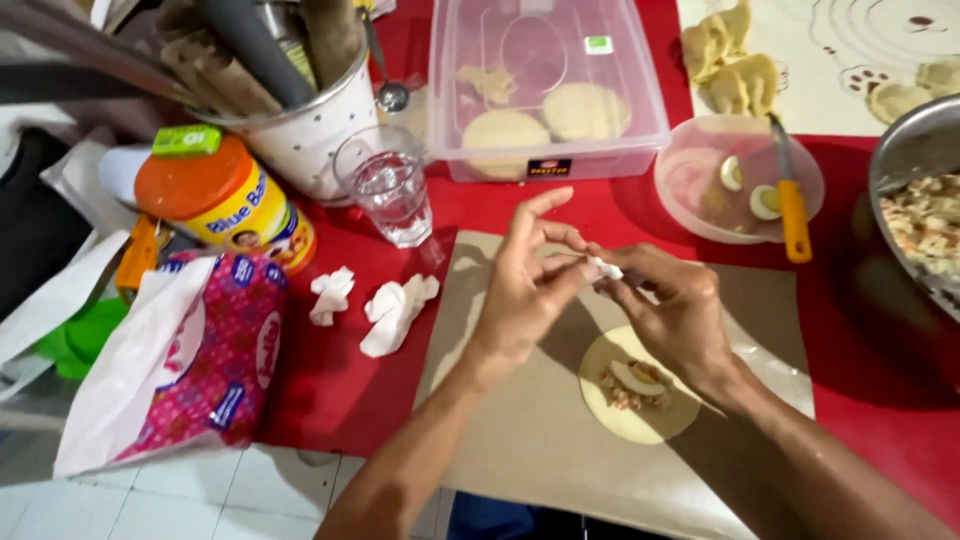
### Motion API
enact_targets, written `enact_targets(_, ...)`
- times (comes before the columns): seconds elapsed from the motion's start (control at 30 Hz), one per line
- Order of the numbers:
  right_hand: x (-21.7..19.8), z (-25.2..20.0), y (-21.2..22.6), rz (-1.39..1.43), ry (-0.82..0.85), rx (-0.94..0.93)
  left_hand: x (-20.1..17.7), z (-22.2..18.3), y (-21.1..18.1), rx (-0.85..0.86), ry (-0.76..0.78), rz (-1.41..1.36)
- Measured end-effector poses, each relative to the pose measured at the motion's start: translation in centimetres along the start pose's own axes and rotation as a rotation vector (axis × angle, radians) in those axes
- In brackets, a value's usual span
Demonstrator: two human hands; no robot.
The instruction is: Filling circular dough wrappers with a vegetable mixture and egg slices, then folding them to create pastries.
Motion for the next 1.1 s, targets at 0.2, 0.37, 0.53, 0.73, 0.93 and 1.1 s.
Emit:
enact_targets(0.2, -3.0, 0.2, -4.1, 0.012, -0.015, 0.324, 5.0, -1.6, -0.8, 0.184, 0.364, 0.412)
enact_targets(0.37, -3.5, 0.3, -4.6, 0.093, 0.023, 0.335, 4.5, -2.4, 1.0, 0.355, 0.432, 0.604)
enact_targets(0.53, -6.1, 0.1, -8.2, 0.043, 0.009, 0.157, 2.8, -1.9, -0.6, 0.622, 0.327, 1.147)
enact_targets(0.73, -5.4, -1.0, -7.4, -0.489, 0.202, -0.022, 0.3, -1.5, 2.5, 0.302, 0.336, 1.249)
enact_targets(0.93, -4.9, -4.8, -9.7, -0.565, 0.336, 0.261, -0.7, -2.0, 7.6, -0.125, 0.459, 1.235)
enact_targets(1.1, -2.4, -6.9, -10.7, -0.430, 0.479, 0.352, 0.5, -1.7, 9.0, -0.190, 0.560, 1.211)
Point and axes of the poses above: each hand's wrist, its own z-axis towards the middle knuckle, its own x-axis out of the palm, y = z × x, the point moved 7 cm from there along z, towards the middle knuckle, and after that the axes turned 9 degrees about -z, right-handed, at the moved point
